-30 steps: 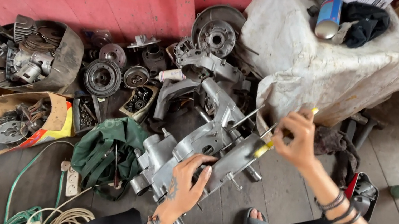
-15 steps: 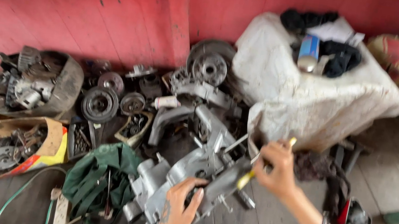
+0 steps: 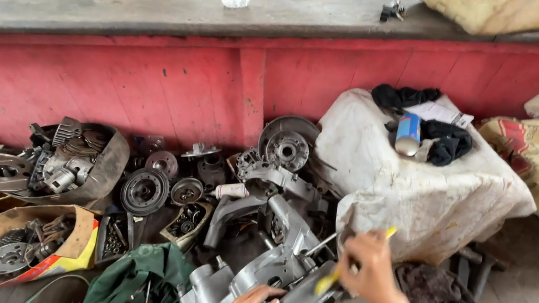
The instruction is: The person scrubs a disassembled engine casing with a yellow-handled brush, focusing on crevices and surfaces. They rotate the part to access different areas and briefly wipe it with a cloth.
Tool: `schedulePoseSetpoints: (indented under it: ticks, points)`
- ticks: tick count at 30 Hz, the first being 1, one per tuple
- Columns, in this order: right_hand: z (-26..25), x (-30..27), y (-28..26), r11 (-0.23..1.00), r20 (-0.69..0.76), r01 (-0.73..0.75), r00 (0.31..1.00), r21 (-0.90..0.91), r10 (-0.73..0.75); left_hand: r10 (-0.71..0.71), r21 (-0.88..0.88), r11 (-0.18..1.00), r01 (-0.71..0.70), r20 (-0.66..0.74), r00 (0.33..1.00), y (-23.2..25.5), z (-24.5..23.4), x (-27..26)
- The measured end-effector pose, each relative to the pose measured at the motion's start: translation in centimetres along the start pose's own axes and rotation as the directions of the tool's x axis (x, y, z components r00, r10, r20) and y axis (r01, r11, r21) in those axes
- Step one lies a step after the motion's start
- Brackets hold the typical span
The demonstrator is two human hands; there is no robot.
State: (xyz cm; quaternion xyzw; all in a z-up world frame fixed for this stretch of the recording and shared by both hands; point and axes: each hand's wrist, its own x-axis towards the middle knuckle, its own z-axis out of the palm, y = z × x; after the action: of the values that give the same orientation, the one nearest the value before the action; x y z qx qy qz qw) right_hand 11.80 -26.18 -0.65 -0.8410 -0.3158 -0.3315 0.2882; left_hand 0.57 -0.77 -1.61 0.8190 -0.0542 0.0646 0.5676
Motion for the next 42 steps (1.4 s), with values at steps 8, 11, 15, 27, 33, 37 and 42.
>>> schedulePoseSetpoints:
  ticks: [8, 11, 15, 27, 33, 37, 42]
  points:
    - [0.9, -0.8, -1.0, 0.998, -0.052, -0.018, 0.999, -0.062, 0.015, 0.102, 0.029, 0.995, -0.100, -0.053, 0.993, -1.6, 0.4, -0.2]
    - [1.4, -0.7, -0.8, 1.000, -0.019, -0.007, 1.000, -0.010, 0.007, 0.099, -0.010, 0.995, -0.100, -0.068, 0.993, -1.4, 0.9, 0.5]
    - [1.1, -0.7, 0.9, 0.995, -0.039, -0.004, 0.999, -0.099, 0.000, 0.226, 0.009, 0.974, -0.227, -0.123, 0.966, -2.2, 1.1, -0.2]
    - [2.0, -1.6, 0.3, 1.000, 0.045, -0.014, 0.999, -0.015, 0.014, 0.043, -0.023, 0.999, -0.046, -0.101, 0.994, -2.2, 1.5, 0.3]
    - [1.8, -2.1, -0.7, 1.000, 0.002, -0.005, 1.000, 0.015, 0.005, 0.226, 0.016, 0.974, -0.225, -0.094, 0.970, -2.5, 1.1, -0.1]
    - [1.5, -1.5, 1.9, 0.999, 0.003, -0.022, 1.000, -0.036, 0.022, 0.219, -0.026, 0.974, -0.225, -0.149, 0.964, -2.8, 1.4, -0.5]
    - [0.2, -0.2, -2.9, 0.999, -0.038, -0.002, 0.999, 0.049, 0.004, 0.124, 0.031, 0.992, -0.123, -0.030, 0.992, -2.1, 0.5, -0.5]
